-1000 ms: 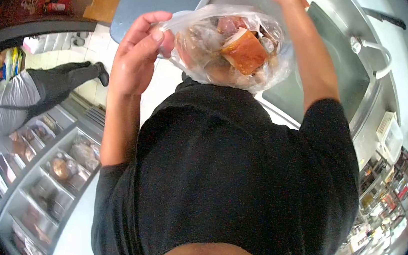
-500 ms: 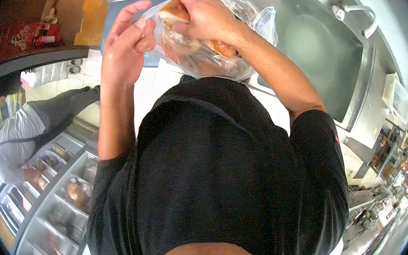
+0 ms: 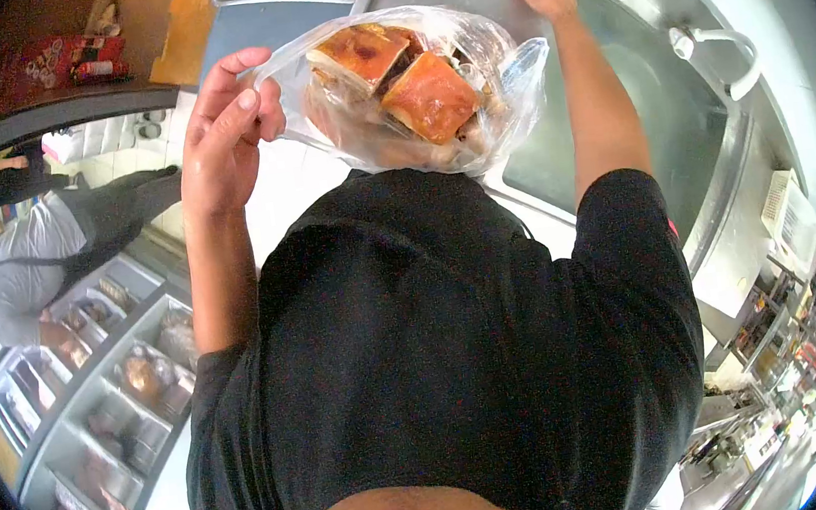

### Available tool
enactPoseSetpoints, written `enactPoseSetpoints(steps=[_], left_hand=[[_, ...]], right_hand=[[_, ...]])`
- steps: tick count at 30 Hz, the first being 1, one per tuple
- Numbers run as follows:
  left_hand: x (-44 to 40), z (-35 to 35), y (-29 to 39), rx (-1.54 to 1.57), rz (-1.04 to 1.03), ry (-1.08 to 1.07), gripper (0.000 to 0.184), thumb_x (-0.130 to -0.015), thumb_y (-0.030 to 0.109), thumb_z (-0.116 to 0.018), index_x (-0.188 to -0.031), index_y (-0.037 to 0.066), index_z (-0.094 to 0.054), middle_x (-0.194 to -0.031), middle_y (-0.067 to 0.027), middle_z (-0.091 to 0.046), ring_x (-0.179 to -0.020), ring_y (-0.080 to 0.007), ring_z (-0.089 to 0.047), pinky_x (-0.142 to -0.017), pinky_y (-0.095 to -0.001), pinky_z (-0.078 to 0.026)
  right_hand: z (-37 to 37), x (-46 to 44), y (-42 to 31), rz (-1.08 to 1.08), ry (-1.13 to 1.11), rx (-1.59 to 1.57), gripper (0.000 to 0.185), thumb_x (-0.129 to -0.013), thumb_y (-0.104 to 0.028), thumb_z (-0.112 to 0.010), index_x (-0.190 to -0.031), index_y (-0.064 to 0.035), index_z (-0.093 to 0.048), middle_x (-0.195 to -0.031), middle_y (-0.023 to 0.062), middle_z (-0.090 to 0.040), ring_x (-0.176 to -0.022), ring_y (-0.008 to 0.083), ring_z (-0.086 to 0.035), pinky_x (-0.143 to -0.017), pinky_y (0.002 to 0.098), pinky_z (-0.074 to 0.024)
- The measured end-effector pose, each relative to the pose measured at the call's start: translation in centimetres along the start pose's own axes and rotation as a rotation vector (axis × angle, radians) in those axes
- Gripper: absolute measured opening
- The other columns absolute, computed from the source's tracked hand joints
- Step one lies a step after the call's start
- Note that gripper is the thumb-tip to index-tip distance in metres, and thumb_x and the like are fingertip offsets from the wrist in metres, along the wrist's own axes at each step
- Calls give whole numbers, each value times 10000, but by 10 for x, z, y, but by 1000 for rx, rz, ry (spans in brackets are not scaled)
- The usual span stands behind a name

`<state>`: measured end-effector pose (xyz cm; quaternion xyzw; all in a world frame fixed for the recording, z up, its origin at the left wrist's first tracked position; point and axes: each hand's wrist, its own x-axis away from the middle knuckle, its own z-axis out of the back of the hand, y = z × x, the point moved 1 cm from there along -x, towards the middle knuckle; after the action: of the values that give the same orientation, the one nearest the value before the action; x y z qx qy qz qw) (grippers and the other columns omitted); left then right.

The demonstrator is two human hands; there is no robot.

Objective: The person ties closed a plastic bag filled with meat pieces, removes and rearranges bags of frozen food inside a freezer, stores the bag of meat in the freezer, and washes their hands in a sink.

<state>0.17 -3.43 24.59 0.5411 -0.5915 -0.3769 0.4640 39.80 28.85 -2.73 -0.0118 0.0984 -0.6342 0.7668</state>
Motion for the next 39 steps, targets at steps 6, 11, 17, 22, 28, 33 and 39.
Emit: enactPoseSetpoints(steps=[6, 11, 17, 22, 28, 33, 39], left_hand=[[4, -7, -3, -59, -27, -11, 446, -921, 190, -608, -1300, -16, -493, -875, -49, -559, -770, -138, -502, -718, -267, -397], [1, -9, -4, -43, -52, -102, 447, -916, 179, -610, -1298, -25, -500, -898, -53, -575, -823, -156, -533, -760, -285, -415], [-8, -15, -11, -39, -81, -151, 363, -909, 134, -667, -1240, 33, -561, -867, -21, -583, -779, -135, -580, -770, -272, -449], [-3, -9, -9, 22, -76, -181, 359, -904, 132, -673, -1237, 45, -572, -854, -6, -580, -762, -122, -566, -758, -263, -439], [4, 2, -10, 47, -82, -192, 366, -897, 154, -690, -1230, 50, -579, -815, 4, -578, -729, -94, -545, -732, -255, -429], [-1, 4, -9, 61, -111, -209, 372, -900, 153, -685, -1238, 43, -574, -804, 4, -572, -709, -90, -539, -693, -253, -447], [2, 7, -8, 101, -109, -228, 384, -900, 143, -683, -1247, 29, -565, -779, 6, -555, -679, -79, -522, -643, -243, -461]], right_hand=[[39, 23, -19, -319, -322, -1178, 816, -752, -411, -773, -1387, -18, -442, -1262, 135, -593, -1143, 289, -584, -966, 444, -467], [158, 98, -82, -5, -536, -2135, 759, -816, -362, -680, -1403, 24, -393, -1313, 198, -543, -1187, 383, -557, -1030, 503, -428], [191, 159, -162, 68, -699, -2103, 803, -791, -296, -729, -1418, 58, -373, -1315, 219, -543, -1220, 339, -560, -1064, 427, -423], [204, 171, -173, -184, -475, -1686, 800, -793, -267, -767, -1416, 67, -394, -1326, 177, -546, -1203, 258, -556, -1049, 376, -414], [231, 176, -170, -33, -396, -1103, 736, -790, -319, -788, -1382, -25, -465, -1200, 149, -613, -1132, 207, -571, -1011, 342, -422], [214, 183, -176, -100, -578, -1307, 675, -810, -386, -743, -1324, -2, -533, -1194, 110, -628, -1095, 196, -587, -978, 335, -443], [222, 165, -153, -403, -798, -1348, 636, -820, -427, -717, -1282, -13, -579, -1243, 92, -622, -1140, 206, -577, -982, 349, -452]])
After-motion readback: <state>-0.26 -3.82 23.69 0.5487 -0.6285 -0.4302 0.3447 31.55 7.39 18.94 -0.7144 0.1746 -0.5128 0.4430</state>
